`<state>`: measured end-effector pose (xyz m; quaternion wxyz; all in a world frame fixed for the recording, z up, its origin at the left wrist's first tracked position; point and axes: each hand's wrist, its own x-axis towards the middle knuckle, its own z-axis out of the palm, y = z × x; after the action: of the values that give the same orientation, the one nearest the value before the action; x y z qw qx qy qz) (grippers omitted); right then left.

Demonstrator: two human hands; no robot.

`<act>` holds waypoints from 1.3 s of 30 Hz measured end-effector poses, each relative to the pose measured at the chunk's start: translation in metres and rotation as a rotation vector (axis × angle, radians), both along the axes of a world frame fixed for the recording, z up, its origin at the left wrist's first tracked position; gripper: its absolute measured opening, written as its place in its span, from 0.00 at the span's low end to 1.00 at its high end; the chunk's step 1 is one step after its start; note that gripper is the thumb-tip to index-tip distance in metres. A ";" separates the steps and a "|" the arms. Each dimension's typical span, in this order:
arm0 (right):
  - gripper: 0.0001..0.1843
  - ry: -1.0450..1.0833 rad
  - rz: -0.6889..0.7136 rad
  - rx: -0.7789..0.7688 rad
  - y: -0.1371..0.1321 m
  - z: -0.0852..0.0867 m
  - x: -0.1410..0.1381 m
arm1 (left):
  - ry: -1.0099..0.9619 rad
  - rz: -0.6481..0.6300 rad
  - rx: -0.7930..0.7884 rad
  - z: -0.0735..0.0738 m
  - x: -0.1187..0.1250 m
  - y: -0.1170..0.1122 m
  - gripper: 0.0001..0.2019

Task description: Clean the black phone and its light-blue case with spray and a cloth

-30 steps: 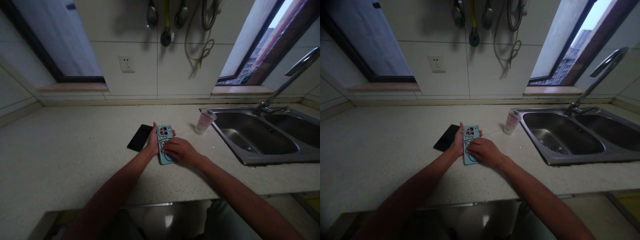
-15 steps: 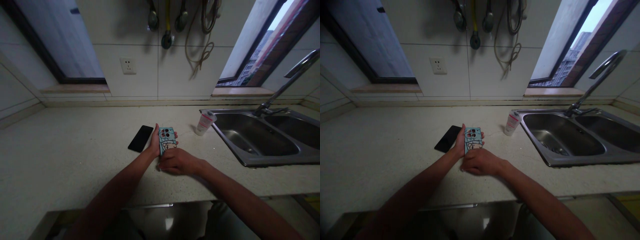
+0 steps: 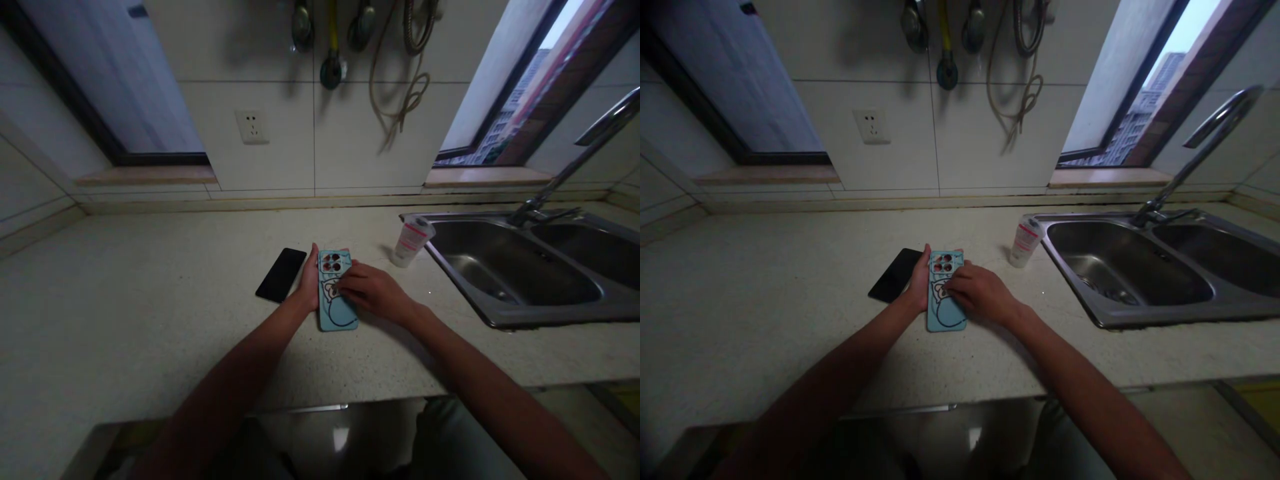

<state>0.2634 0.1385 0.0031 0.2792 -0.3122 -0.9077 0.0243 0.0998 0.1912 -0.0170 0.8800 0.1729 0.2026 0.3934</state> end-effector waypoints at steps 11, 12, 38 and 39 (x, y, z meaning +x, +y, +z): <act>0.10 -0.093 0.029 -0.171 -0.011 0.017 0.001 | -0.004 0.089 -0.012 0.001 -0.004 0.001 0.34; 0.10 -0.134 0.105 -0.238 -0.014 0.021 0.000 | 0.001 0.111 -0.010 0.000 -0.005 0.001 0.33; 0.13 0.003 0.203 0.082 -0.025 -0.001 -0.024 | 0.049 0.137 -0.084 0.002 0.012 -0.017 0.33; 0.13 -0.033 0.238 0.076 -0.027 0.001 -0.025 | 0.049 0.154 -0.071 0.002 0.010 -0.015 0.32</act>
<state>0.2386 0.1116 0.0040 0.2710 -0.1918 -0.9431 0.0179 0.1093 0.1758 -0.0155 0.8475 0.1350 0.2506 0.4480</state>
